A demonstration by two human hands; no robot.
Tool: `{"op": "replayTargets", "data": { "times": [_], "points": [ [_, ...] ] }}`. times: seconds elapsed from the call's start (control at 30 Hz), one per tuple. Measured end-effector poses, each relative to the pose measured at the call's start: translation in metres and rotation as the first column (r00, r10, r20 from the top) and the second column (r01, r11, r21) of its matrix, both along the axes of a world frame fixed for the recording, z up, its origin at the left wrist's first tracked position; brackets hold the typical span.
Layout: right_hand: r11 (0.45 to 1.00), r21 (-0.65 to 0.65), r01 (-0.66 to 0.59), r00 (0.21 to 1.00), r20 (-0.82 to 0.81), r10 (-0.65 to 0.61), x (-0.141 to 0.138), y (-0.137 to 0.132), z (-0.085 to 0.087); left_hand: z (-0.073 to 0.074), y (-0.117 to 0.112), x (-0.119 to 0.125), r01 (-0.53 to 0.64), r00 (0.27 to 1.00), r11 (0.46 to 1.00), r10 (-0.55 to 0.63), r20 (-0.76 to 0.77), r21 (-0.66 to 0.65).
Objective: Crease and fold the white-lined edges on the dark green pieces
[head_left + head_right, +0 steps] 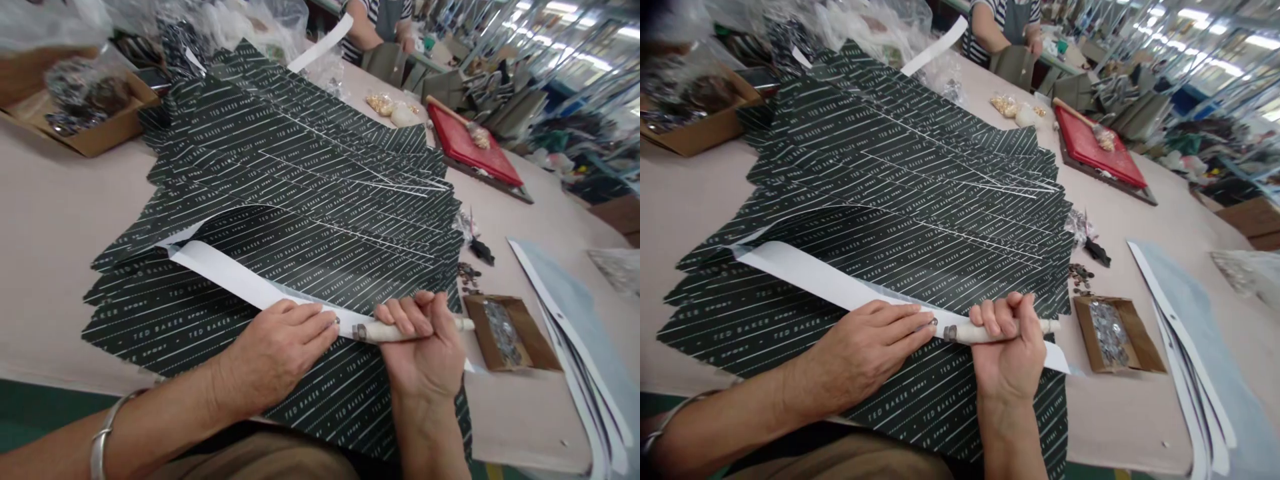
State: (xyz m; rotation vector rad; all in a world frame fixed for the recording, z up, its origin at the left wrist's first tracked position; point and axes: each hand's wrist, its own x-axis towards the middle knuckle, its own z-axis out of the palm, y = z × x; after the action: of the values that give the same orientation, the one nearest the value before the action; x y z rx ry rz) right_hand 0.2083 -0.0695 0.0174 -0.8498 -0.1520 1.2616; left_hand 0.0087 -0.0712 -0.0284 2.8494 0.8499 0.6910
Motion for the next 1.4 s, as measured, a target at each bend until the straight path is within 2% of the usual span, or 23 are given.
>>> {"op": "replayTargets", "data": {
  "times": [0.1,0.33,0.43,0.53,0.63,0.73,0.8,0.87,1.0,1.13,1.3,1.37,1.4],
  "points": [
    [0.998,0.009,0.06,0.998,-0.016,-0.06,-0.006,0.005,-0.01,0.001,0.0,-0.001,0.003,1.0,1.0,-0.003,0.01,0.007],
    [0.997,0.002,0.077,0.997,-0.025,-0.077,-0.012,0.005,-0.021,0.001,0.001,-0.001,-0.011,1.0,1.0,0.011,0.021,0.009],
    [0.996,0.008,0.086,0.996,0.021,-0.086,-0.013,0.005,-0.025,0.001,0.0,-0.001,-0.016,1.0,1.0,0.016,0.02,-0.013],
    [0.995,0.022,0.094,0.991,0.099,-0.096,-0.015,0.004,-0.026,0.001,0.0,-0.001,-0.016,0.999,0.999,0.017,0.029,-0.04],
    [0.992,0.108,0.068,0.966,0.243,-0.093,-0.023,0.0,-0.024,-0.001,-0.001,0.0,-0.005,0.999,0.999,0.006,0.042,-0.047],
    [0.963,0.261,-0.073,0.872,0.486,-0.066,-0.035,-0.005,-0.02,-0.003,-0.001,0.001,-0.007,0.997,0.999,0.011,0.072,-0.048],
    [0.931,0.322,-0.17,0.815,0.577,-0.051,-0.039,-0.005,-0.018,-0.003,-0.001,0.001,-0.009,0.996,0.999,0.014,0.084,-0.052],
    [0.924,0.328,-0.196,0.827,0.562,-0.024,-0.037,-0.004,-0.018,-0.003,0.0,0.0,-0.001,0.997,0.998,0.006,0.077,-0.056],
    [0.949,0.284,-0.14,0.904,0.429,0.005,-0.027,0.002,-0.019,0.0,0.001,-0.001,-0.004,0.998,0.999,0.007,0.061,-0.051],
    [0.95,0.292,-0.113,0.899,0.436,-0.027,-0.025,0.004,-0.023,0.0,0.002,-0.001,-0.015,0.997,0.999,0.018,0.077,-0.034],
    [0.942,0.301,-0.148,0.838,0.544,-0.042,-0.035,0.001,-0.021,-0.001,0.001,0.0,-0.007,0.996,0.998,0.012,0.083,-0.061],
    [0.939,0.271,-0.213,0.765,0.644,-0.012,-0.038,-0.003,-0.019,-0.001,0.0,0.0,-0.007,0.995,0.996,0.015,0.095,-0.086],
    [0.937,0.233,-0.262,0.701,0.713,0.018,-0.04,-0.006,-0.018,0.0,0.0,0.0,-0.007,0.994,0.995,0.018,0.108,-0.096]
  ]
}}
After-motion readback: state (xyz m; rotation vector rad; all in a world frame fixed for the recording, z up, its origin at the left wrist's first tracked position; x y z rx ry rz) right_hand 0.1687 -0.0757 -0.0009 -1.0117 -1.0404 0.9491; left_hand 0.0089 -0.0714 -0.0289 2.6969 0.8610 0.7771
